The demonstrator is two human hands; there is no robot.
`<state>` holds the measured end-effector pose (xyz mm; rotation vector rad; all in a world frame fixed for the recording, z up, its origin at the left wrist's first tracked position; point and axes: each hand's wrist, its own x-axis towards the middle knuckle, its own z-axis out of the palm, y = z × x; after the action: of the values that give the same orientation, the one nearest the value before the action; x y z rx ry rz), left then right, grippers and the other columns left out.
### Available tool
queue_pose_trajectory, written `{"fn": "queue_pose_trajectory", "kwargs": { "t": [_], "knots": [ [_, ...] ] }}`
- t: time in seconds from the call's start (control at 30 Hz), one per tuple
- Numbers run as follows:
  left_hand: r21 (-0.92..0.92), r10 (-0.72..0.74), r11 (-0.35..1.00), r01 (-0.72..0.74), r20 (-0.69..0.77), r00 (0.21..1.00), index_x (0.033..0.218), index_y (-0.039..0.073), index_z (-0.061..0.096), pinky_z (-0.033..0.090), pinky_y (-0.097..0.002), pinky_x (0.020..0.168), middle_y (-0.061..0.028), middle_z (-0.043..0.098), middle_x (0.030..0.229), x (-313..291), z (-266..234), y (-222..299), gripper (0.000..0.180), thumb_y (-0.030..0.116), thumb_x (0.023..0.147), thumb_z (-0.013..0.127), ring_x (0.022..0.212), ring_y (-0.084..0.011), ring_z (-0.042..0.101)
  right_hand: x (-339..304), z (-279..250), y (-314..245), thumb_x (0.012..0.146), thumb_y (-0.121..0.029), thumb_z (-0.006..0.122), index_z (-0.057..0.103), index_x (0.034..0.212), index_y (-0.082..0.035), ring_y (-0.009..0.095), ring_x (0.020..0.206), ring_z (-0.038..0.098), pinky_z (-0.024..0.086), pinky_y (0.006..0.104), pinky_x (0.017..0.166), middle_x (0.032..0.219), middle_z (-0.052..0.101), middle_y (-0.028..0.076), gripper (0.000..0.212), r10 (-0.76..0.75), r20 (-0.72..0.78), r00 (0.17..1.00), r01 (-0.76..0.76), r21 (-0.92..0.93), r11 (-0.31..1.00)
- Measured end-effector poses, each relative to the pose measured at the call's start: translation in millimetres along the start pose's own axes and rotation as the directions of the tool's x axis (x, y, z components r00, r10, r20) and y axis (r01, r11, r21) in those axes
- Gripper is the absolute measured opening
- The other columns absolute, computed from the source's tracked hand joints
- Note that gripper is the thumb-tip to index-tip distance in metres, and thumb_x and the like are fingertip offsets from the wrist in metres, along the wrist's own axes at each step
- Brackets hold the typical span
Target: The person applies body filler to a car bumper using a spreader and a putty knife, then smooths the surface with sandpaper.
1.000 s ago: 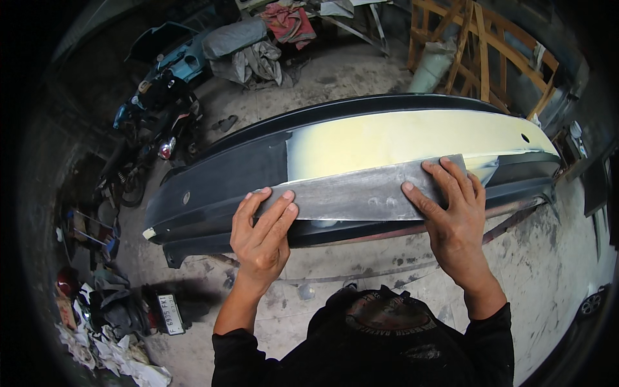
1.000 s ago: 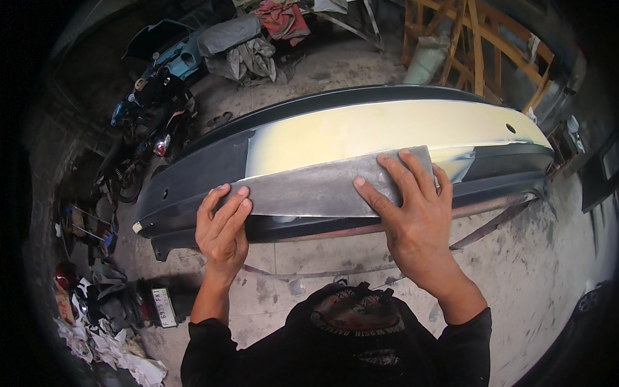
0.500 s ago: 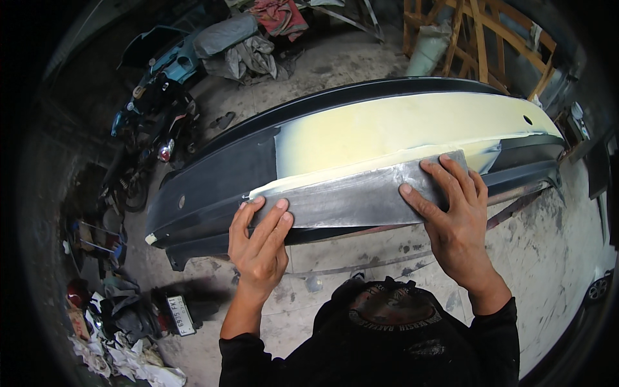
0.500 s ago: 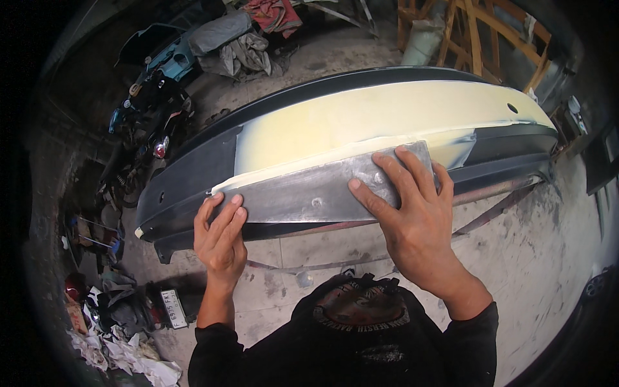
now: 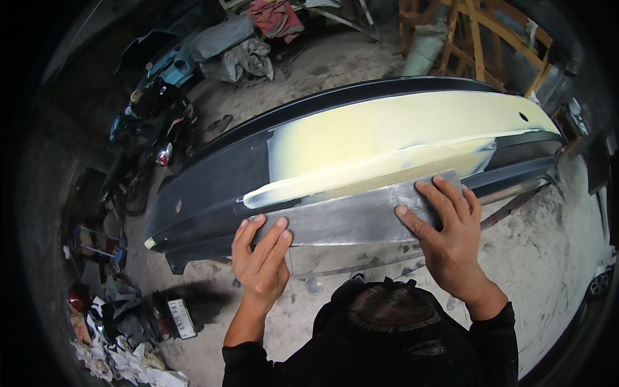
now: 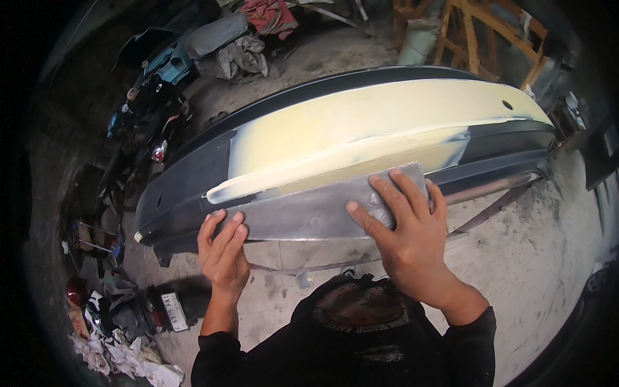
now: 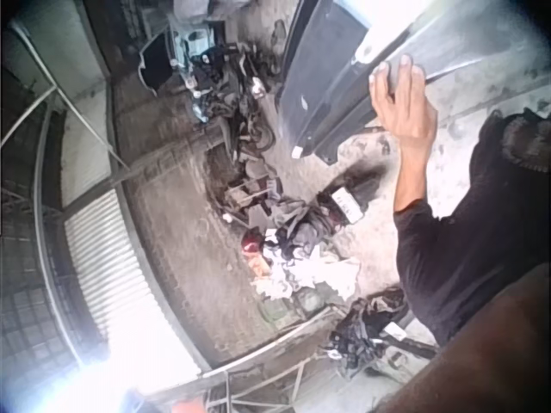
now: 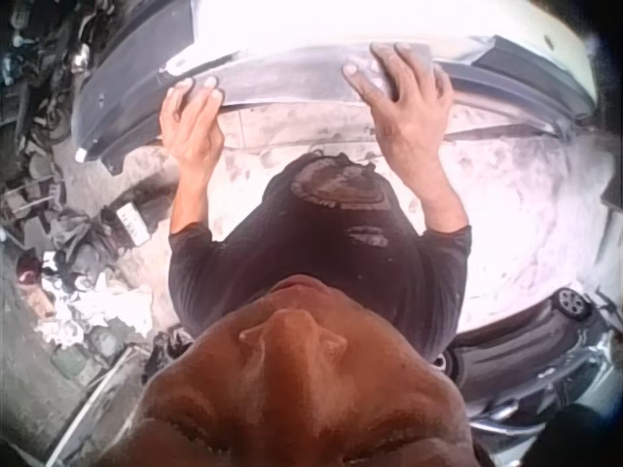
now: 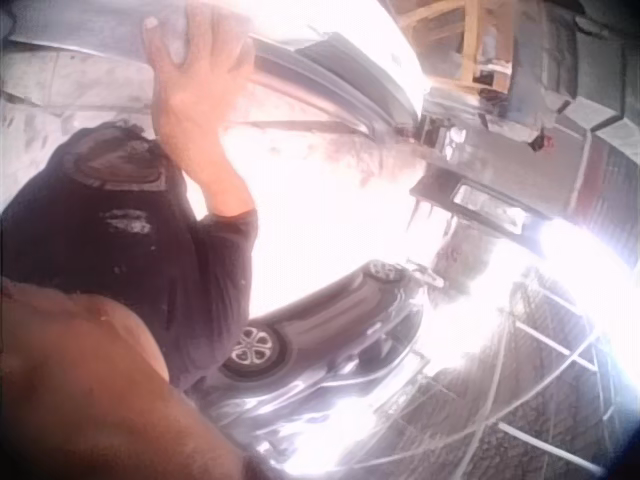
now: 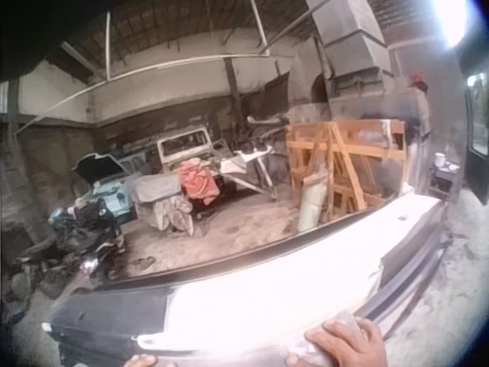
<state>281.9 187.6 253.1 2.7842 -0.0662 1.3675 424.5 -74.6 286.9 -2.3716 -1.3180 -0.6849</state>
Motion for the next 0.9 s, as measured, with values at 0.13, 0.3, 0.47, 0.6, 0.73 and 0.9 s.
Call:
{"fn": "queue_pose_trajectory", "kwargs": {
  "t": [0.13,0.3,0.47,0.6,0.73,0.9],
  "knots": [
    [-0.003,0.002,1.000,-0.002,0.007,1.000,0.095,0.008,0.070,0.043,-0.0470,0.097,-0.0085,0.070,0.106,-3,-2,5,0.026,-0.006,0.073,0.065,0.106,-0.0325,0.060,-6,-1,4,0.069,-0.003,0.063,0.067,0.113,-0.022,0.033,0.120,0.049,0.034,0.0543,0.095,0.125,0.055,0.011,0.048,-0.003,-0.038,0.999,0.003,0.003,1.000],
    [-0.065,0.014,0.998,-0.013,0.009,1.000,0.095,0.004,0.068,0.042,-0.0495,0.099,-0.0112,0.069,0.108,2,6,20,0.025,-0.010,0.075,0.065,0.108,-0.0340,0.060,-20,-8,15,0.068,-0.002,0.065,0.067,0.113,-0.022,0.032,0.120,0.049,0.035,0.0538,0.095,0.125,0.055,0.011,0.049,0.029,-0.056,0.998,-0.027,0.032,0.999],
    [-0.099,0.019,0.995,-0.021,-0.014,1.000,0.095,0.004,0.068,0.042,-0.0483,0.099,-0.0110,0.069,0.107,15,14,36,0.024,-0.009,0.075,0.065,0.108,-0.0334,0.060,-29,-16,30,0.070,-0.002,0.064,0.068,0.112,-0.021,0.033,0.121,0.048,0.034,0.0534,0.096,0.126,0.054,0.011,0.047,0.063,-0.076,0.995,-0.061,0.027,0.998],
    [-0.116,0.052,0.992,-0.056,-0.035,0.998,0.094,0.006,0.069,0.042,-0.0480,0.099,-0.0092,0.069,0.107,26,21,46,0.027,-0.009,0.071,0.063,0.108,-0.0324,0.060,-37,-22,44,0.070,-0.003,0.065,0.068,0.113,-0.021,0.032,0.121,0.048,0.034,0.0519,0.097,0.127,0.054,0.010,0.046,0.076,-0.111,0.991,-0.076,0.004,0.997],
    [-0.132,0.069,0.989,-0.072,-0.032,0.997,0.094,0.003,0.069,0.041,-0.0477,0.100,-0.0104,0.069,0.107,37,22,58,0.028,-0.012,0.072,0.063,0.108,-0.0327,0.060,-42,-29,53,0.071,-0.005,0.066,0.068,0.112,-0.021,0.031,0.121,0.048,0.035,0.0508,0.097,0.128,0.054,0.008,0.044,0.102,-0.112,0.988,-0.101,0.015,0.995],
    [-0.128,0.122,0.984,-0.125,-0.034,0.992,0.094,0.007,0.068,0.044,-0.0475,0.094,-0.0082,0.069,0.107,42,27,65,0.029,-0.008,0.070,0.063,0.104,-0.0324,0.060,-50,-34,63,0.072,-0.006,0.068,0.068,0.112,-0.023,0.030,0.122,0.048,0.036,0.0509,0.096,0.129,0.054,0.007,0.043,0.102,-0.115,0.988,-0.106,-0.026,0.994]
  ]
}}
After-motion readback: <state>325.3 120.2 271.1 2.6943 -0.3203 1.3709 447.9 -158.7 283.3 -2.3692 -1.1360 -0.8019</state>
